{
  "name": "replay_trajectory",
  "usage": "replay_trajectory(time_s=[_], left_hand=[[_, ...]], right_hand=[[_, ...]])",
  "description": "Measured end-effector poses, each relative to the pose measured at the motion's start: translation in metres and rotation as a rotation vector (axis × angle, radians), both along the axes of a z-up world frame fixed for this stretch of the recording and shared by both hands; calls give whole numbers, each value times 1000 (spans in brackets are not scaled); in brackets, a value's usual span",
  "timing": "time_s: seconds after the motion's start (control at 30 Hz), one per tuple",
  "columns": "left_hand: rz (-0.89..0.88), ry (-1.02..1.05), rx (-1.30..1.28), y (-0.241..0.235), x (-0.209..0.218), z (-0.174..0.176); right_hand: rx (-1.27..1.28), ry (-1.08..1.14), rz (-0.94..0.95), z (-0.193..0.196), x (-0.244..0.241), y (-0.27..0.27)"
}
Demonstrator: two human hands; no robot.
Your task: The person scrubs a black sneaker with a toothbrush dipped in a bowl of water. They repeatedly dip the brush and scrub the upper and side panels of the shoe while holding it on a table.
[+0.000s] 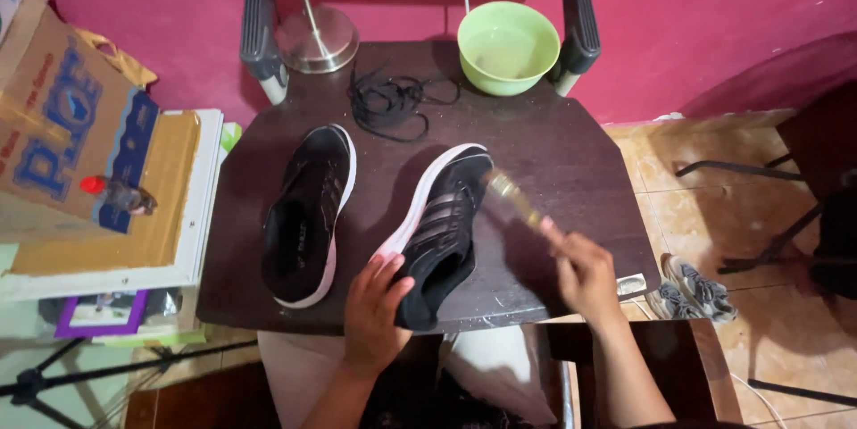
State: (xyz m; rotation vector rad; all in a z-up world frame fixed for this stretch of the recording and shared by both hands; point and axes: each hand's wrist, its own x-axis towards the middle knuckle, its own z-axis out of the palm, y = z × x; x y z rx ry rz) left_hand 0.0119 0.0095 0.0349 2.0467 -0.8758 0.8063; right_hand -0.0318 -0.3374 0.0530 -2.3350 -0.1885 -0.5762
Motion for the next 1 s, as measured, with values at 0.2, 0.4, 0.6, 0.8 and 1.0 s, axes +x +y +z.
replay_trajectory(time_s=[0.2, 0.4, 0.6, 0.8, 1.0], left_hand=[[-25, -94, 104, 1, 0, -2], [-41, -101, 114, 4, -2, -14], [-29, -157, 122, 4, 0, -14], [13, -222, 117, -3, 6, -22], [22, -254, 137, -1, 7, -37]], right_hand=[[-451, 235, -188, 1, -23, 11], [-282, 70, 92, 27, -32, 30], [-240, 230, 162, 50, -39, 46], [-210, 257, 162, 68, -32, 52], [-238, 165, 128, 59, -26, 34]])
